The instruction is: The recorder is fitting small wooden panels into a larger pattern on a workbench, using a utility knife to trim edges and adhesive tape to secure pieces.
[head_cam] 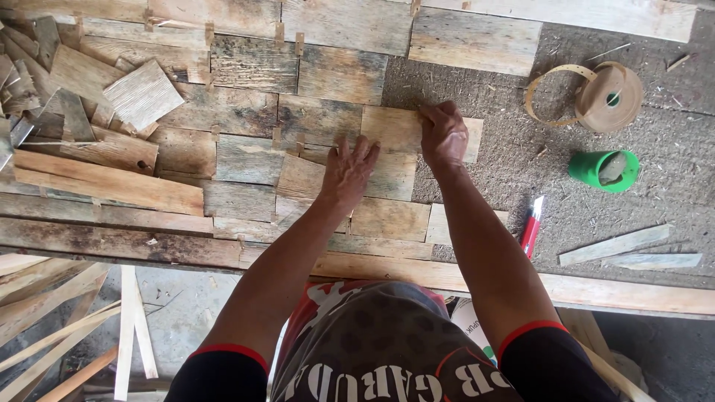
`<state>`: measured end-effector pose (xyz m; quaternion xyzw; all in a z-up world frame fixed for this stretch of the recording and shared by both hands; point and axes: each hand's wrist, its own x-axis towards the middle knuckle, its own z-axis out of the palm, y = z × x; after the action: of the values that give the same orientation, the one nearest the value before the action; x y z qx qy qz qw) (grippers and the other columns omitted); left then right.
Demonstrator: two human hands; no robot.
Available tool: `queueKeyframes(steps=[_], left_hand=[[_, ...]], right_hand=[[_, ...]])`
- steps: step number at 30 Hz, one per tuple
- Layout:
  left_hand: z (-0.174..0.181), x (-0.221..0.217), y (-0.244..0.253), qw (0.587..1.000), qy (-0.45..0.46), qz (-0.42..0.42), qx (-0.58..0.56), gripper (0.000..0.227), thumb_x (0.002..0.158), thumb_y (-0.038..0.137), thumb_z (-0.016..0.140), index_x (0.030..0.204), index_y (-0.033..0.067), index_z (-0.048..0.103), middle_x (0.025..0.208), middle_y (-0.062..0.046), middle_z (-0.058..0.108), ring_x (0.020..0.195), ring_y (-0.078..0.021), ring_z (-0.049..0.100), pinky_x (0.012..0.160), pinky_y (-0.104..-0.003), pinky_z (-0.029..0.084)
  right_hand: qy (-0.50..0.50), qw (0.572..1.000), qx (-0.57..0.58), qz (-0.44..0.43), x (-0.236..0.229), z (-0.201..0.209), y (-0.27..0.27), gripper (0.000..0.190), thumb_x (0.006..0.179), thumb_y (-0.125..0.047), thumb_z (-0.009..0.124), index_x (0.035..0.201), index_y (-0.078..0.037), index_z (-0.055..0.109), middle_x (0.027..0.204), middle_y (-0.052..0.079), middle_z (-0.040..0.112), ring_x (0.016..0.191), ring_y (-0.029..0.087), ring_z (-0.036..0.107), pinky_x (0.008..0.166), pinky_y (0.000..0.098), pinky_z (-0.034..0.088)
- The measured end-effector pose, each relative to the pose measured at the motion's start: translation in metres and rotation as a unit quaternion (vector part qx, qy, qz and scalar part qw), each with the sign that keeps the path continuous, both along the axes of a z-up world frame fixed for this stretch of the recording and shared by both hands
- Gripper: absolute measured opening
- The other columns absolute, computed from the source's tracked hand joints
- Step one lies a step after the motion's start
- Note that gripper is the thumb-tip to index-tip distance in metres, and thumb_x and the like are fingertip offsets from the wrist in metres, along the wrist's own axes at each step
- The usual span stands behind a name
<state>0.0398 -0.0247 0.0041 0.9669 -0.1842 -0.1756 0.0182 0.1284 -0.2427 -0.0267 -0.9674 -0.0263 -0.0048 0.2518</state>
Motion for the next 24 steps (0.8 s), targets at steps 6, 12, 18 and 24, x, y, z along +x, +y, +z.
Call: queueKeyframes(steps=[6, 12, 18, 24], left_hand=[[0.001, 0.001, 0.001, 0.999, 0.003, -0.023, 0.034, 0.077, 0.087, 0.003, 0.064, 0.158, 0.0160, 0.036, 0.143, -0.020, 0.035, 0.124, -0.0428, 0.042, 0.087, -0.046, 0.058], [0.006, 0.004, 0.001, 0.999, 0.009, -0.024, 0.031, 0.078, 0.086, 0.007, 0.063, 0.158, 0.0149, 0.034, 0.143, -0.022, 0.034, 0.123, -0.0436, 0.042, 0.086, -0.047, 0.057], [-0.003, 0.000, 0.000, 1.000, 0.005, -0.014, 0.015, 0.073, 0.090, 0.004, 0.063, 0.158, 0.0159, 0.037, 0.144, -0.022, 0.035, 0.122, -0.0423, 0.044, 0.083, -0.045, 0.057], [0.001, -0.002, 0.001, 0.999, -0.027, 0.007, -0.023, 0.069, 0.089, 0.006, 0.065, 0.155, 0.0150, 0.044, 0.151, -0.021, 0.034, 0.126, -0.0451, 0.044, 0.085, -0.046, 0.056]], right_hand=[[0.067, 0.997, -0.041, -0.003, 0.018, 0.006, -0.002, 0.015, 0.103, -0.023, 0.067, 0.095, -0.015, 0.078, 0.096, 0.003, 0.069, 0.070, 0.016, 0.064, 0.058, 0.0353, 0.058], [0.123, 0.984, -0.096, 0.085, 0.030, 0.009, 0.001, 0.016, 0.108, -0.016, 0.059, 0.096, -0.012, 0.070, 0.101, 0.004, 0.065, 0.069, 0.017, 0.061, 0.060, 0.0354, 0.057], [0.136, 0.951, -0.225, 0.165, 0.028, -0.012, -0.003, 0.028, 0.096, 0.005, 0.054, 0.120, -0.007, 0.058, 0.109, 0.010, 0.061, 0.078, 0.018, 0.060, 0.061, 0.0319, 0.058], [0.138, 0.947, -0.232, 0.172, 0.023, -0.008, -0.001, 0.016, 0.102, 0.000, 0.053, 0.118, 0.000, 0.056, 0.107, 0.014, 0.058, 0.085, 0.023, 0.059, 0.069, 0.0349, 0.059]])
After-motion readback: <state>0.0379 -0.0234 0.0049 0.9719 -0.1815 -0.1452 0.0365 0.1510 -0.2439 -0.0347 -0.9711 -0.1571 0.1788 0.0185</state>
